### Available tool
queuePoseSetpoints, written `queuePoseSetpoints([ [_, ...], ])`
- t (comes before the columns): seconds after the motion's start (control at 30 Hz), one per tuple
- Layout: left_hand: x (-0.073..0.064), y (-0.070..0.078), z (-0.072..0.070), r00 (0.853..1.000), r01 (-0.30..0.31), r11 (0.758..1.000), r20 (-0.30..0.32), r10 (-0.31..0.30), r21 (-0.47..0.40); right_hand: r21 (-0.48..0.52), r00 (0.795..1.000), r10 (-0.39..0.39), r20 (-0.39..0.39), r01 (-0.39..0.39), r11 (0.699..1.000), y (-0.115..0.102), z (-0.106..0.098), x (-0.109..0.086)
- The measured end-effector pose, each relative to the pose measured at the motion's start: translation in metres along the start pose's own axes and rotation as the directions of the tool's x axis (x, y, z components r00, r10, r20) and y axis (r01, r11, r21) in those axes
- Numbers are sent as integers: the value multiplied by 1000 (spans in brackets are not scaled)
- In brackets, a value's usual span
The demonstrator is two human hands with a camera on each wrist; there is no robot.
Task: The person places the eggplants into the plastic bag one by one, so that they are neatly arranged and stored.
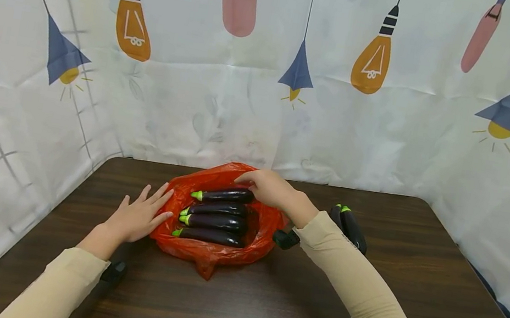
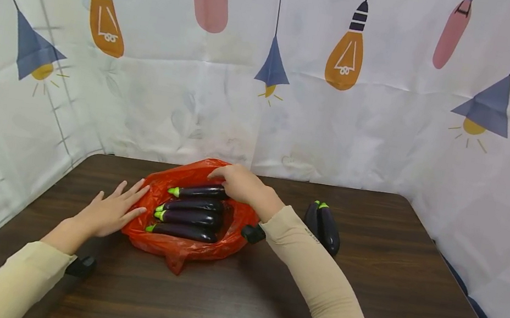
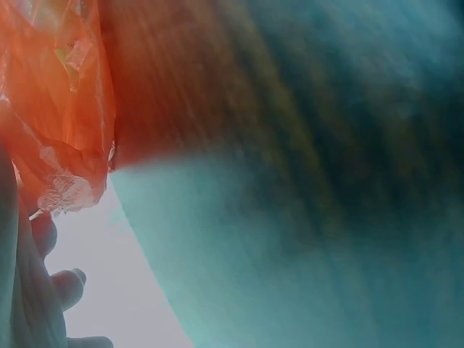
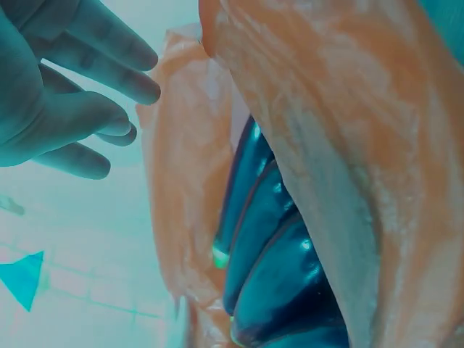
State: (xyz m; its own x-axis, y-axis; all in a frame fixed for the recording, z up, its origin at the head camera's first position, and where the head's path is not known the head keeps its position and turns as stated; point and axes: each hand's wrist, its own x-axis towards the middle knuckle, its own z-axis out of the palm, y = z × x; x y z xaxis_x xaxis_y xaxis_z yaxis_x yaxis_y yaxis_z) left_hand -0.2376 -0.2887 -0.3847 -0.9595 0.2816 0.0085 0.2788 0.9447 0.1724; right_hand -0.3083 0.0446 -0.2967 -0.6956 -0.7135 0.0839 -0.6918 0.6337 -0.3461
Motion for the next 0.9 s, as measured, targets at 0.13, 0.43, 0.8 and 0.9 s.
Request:
queuePoseSetpoints([
  [0.13,-1,0,0,1000,-1,1000,-2,1,-1,14,999,-32,-39,33,999,2,-3,-11],
  [0.43,-1,-1,0,1000,-3,1000,-8,3,3,76,987,-59,-151,71,995,18,-9,-45],
  [0.8,-1,2,-4,1000,-3,1000,2,3,-3,57,947,-48,-317,70,996,47,-15,-91],
  [0.9,-1,2,-4,1000,0,1000,4,0,-3,69,947,-20,-320,44,997,55,-15,-101],
])
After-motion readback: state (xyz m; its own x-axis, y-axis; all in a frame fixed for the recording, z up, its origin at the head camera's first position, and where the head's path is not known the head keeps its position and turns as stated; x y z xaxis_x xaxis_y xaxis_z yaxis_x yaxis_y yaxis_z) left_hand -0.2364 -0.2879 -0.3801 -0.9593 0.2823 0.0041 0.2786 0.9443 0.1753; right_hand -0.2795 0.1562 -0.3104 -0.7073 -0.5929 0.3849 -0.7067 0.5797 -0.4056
